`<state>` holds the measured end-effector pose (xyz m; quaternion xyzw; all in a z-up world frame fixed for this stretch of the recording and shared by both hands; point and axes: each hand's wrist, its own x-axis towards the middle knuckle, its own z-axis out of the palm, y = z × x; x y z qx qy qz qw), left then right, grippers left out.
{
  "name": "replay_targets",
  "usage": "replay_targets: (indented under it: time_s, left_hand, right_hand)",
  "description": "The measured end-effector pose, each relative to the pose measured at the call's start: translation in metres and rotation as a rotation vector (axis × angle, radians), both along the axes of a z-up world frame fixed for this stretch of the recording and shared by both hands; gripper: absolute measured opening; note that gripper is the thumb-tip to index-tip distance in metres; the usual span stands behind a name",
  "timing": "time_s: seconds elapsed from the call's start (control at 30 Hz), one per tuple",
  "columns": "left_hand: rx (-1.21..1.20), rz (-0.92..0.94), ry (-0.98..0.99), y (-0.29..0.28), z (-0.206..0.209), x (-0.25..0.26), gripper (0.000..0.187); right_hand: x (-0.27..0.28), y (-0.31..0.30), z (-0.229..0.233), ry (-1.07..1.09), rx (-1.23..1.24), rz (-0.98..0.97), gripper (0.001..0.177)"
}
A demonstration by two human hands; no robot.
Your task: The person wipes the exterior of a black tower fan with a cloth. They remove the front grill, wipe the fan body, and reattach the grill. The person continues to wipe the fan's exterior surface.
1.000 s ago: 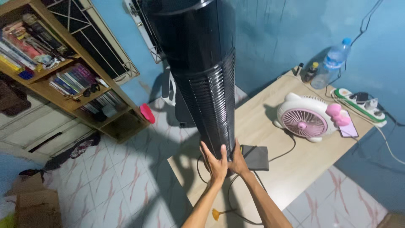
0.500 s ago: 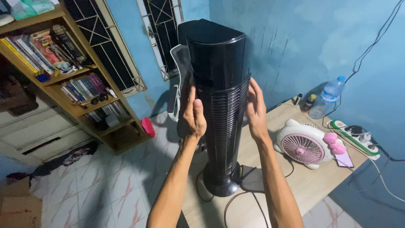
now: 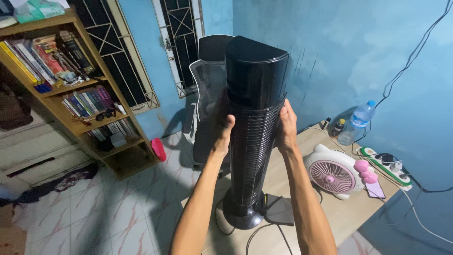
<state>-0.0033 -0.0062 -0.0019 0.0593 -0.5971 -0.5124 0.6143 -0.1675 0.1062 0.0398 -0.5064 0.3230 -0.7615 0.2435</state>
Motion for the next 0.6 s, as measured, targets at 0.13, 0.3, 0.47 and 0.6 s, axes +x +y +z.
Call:
replay_targets:
  time_s: [0.13, 0.3, 0.47, 0.6]
  left_hand:
    - [0.042, -0.033, -0.104, -0.007, 0.001, -0.005, 0.079]
    - [0.03, -0.154, 0.044, 0.013, 0.017, -0.004, 0.077]
    - [0.117, -0.14, 0.054, 0.013, 0.019, -0.012, 0.075]
    - [0.187, -0.373, 0.011, 0.002, 0.015, 0.004, 0.07]
  right_hand:
    - [-0.004, -0.003, -0.007, 0.076, -0.015, -0.048, 0.087]
    - [-0.006, 0.0, -0.016, 0.058, 0.0, -0.052, 0.094]
    - [-0.005, 0.005, -0.012, 0.082, -0.014, -0.07, 0.092]
    - [-0.003, 0.0, -0.01, 0.051, -0.035, -0.061, 0.09]
